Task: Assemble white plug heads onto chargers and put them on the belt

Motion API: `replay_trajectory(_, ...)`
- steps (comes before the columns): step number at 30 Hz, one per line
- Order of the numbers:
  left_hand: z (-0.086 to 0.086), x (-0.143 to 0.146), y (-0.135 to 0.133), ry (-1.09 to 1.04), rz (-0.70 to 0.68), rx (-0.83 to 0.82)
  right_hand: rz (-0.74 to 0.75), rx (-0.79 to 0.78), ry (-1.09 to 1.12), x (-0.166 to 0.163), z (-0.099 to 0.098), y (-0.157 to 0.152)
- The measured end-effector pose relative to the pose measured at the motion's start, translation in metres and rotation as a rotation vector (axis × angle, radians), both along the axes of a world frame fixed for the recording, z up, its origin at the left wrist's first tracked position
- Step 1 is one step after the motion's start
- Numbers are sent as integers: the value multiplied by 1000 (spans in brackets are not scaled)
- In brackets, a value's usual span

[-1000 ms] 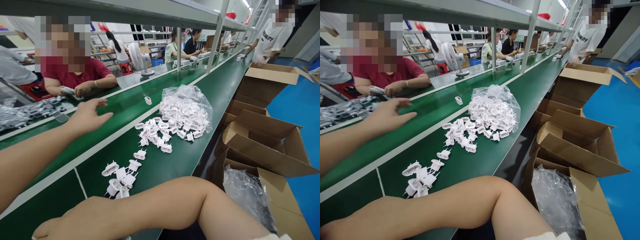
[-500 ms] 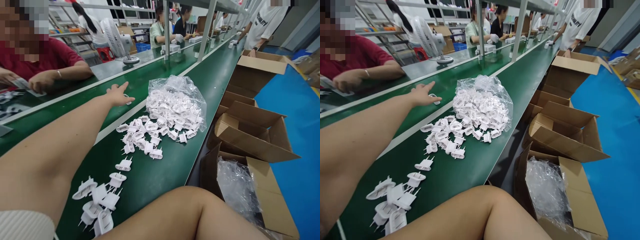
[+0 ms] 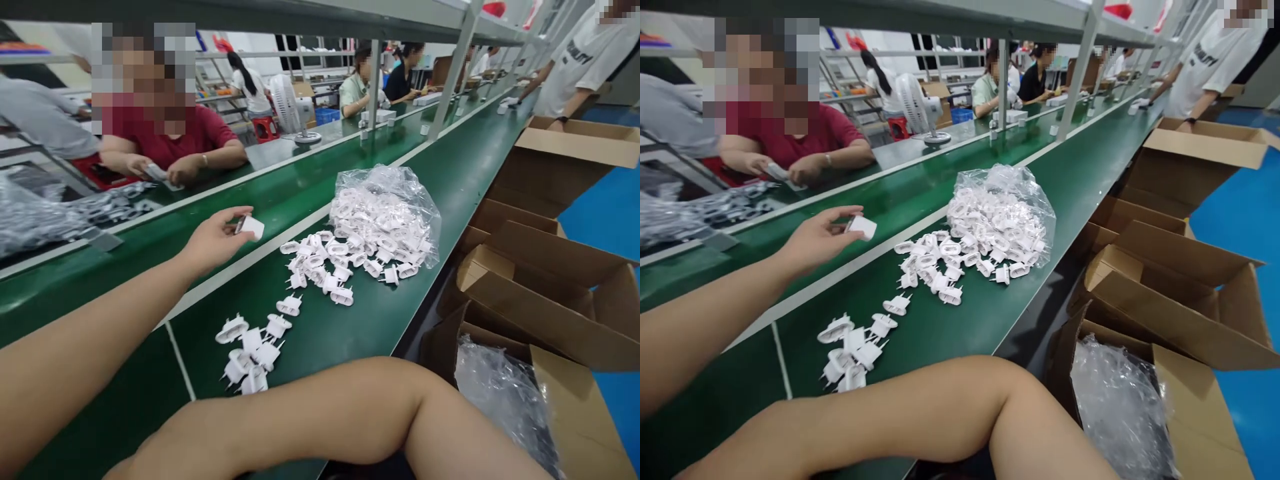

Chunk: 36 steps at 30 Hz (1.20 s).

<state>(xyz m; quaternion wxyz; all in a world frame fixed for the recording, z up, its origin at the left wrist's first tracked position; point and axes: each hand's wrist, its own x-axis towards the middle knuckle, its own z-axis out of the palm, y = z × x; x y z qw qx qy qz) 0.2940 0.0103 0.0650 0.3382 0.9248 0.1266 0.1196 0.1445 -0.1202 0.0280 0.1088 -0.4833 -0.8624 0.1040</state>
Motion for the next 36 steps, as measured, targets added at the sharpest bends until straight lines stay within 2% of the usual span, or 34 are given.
replay_trajectory(1, 4, -30, 7, -8, 17, -37, 6, -32, 12, 3, 10, -4)
replay_trajectory(4, 13, -121, 26, 25, 121, -145, -112, -8, 25, 8, 28, -23)
replay_trajectory(7, 16, -205, 28, 110, 332, -254, -376, 32, 151, 13, 30, -35)
replay_trajectory(10, 8, -270, 10, 60, 489, -274, -657, -27, 577, 23, 21, -31)
replay_trajectory(11, 1, -287, 2, 24, 501, -289, -736, -84, 768, 26, 18, -27)
replay_trajectory(13, -18, -310, -14, -64, 486, -335, -790, -208, 1074, 30, 13, -18)
replay_trajectory(15, -39, -323, -25, -135, 444, -322, -762, -327, 1262, 31, 11, -11)
replay_trajectory(18, -64, -329, -31, -167, 326, -252, -715, -439, 1364, 27, 12, -10)
replay_trajectory(21, -73, -329, -27, -175, 197, -255, -742, -479, 1328, 23, 12, -12)
replay_trajectory(24, -75, -328, -20, -162, 137, -164, -741, -449, 1286, 23, 11, -13)
replay_trajectory(27, -76, -329, -17, -166, 102, -149, -678, -199, 1114, 21, 13, -16)
replay_trajectory(31, -79, -330, -17, -209, 57, -183, -554, 221, 604, 11, 19, -23)
replay_trajectory(34, -80, -328, -17, -242, 52, -210, -413, 394, 380, 2, 20, -26)
replay_trajectory(36, -80, -327, -16, -265, 47, -219, -376, 454, 295, -2, 18, -27)
